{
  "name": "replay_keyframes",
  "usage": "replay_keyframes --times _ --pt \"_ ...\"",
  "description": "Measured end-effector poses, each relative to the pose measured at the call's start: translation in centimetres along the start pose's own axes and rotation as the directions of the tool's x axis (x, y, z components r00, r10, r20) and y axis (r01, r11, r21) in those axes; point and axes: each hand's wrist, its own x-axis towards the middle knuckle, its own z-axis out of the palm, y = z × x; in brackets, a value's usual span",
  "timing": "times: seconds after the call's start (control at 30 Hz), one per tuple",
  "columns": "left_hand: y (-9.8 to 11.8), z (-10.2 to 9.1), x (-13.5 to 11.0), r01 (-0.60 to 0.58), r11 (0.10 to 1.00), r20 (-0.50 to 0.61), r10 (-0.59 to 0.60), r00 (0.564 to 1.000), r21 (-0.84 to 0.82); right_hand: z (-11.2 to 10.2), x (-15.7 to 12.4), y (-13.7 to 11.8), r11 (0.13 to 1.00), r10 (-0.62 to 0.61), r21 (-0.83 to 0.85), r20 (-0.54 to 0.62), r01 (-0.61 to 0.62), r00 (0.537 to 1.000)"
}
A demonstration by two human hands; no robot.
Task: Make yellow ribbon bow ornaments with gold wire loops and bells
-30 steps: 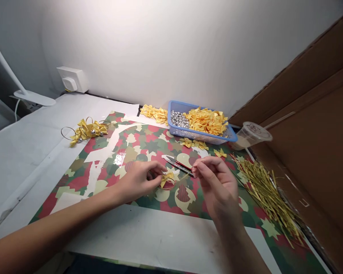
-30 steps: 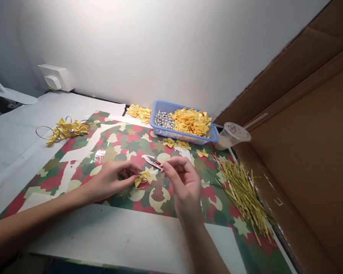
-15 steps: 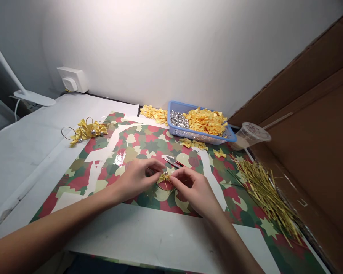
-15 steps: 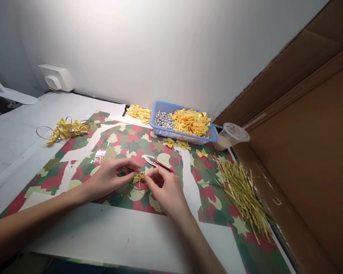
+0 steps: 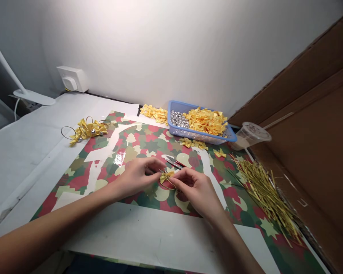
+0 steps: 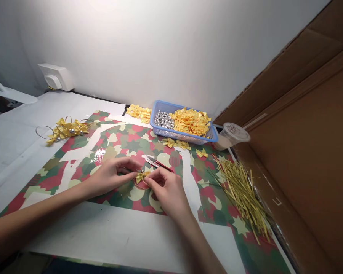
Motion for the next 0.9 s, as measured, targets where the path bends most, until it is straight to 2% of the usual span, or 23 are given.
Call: replay_keyframes --times 0.1,0.3,0.43,0.53,0.63,0.73,0.9 --pt "0.0 -0.1 0.1 0.005 1.000 0.016 -0.005 1.000 0.020 -0.1 0.1 0.2 0.999 0.016 0.050 -0.044 -0.013 0.999" --pt "0.4 -0.1 -0.1 -0.080 0.982 0.032 0.076 0.997 0.173 0.1 0.0 -0.2 0.993 -0.017 0.112 -0.075 0.025 0.997" --pt "0.2 0.1 -0.2 -0.101 0.986 0.031 0.098 0.995 0.130 0.4 -0.1 -0.3 0.994 -0.036 0.100 -0.061 0.041 0.997" --pt "-0.2 0.2 -0.2 -0.083 0.991 0.015 0.082 0.997 0.101 0.4 0.0 -0.1 0.998 -0.055 0.026 -0.064 0.057 0.996" --pt "-0.4 0.3 -0.1 -0.053 0.995 -0.005 0.054 0.999 0.087 0.3 0.2 0.3 0.979 -0.161 -0.137 -0.070 0.151 0.984" --pt "-0.4 0.3 -0.1 -0.043 0.997 -0.015 0.044 0.999 0.058 0.2 0.3 0.5 0.911 -0.312 -0.299 -0.051 0.284 0.949" --pt "-0.1 0.2 -0.1 -0.007 0.999 -0.035 0.009 0.999 0.041 0.2 0.4 0.7 0.802 -0.481 -0.399 0.010 0.445 0.877"
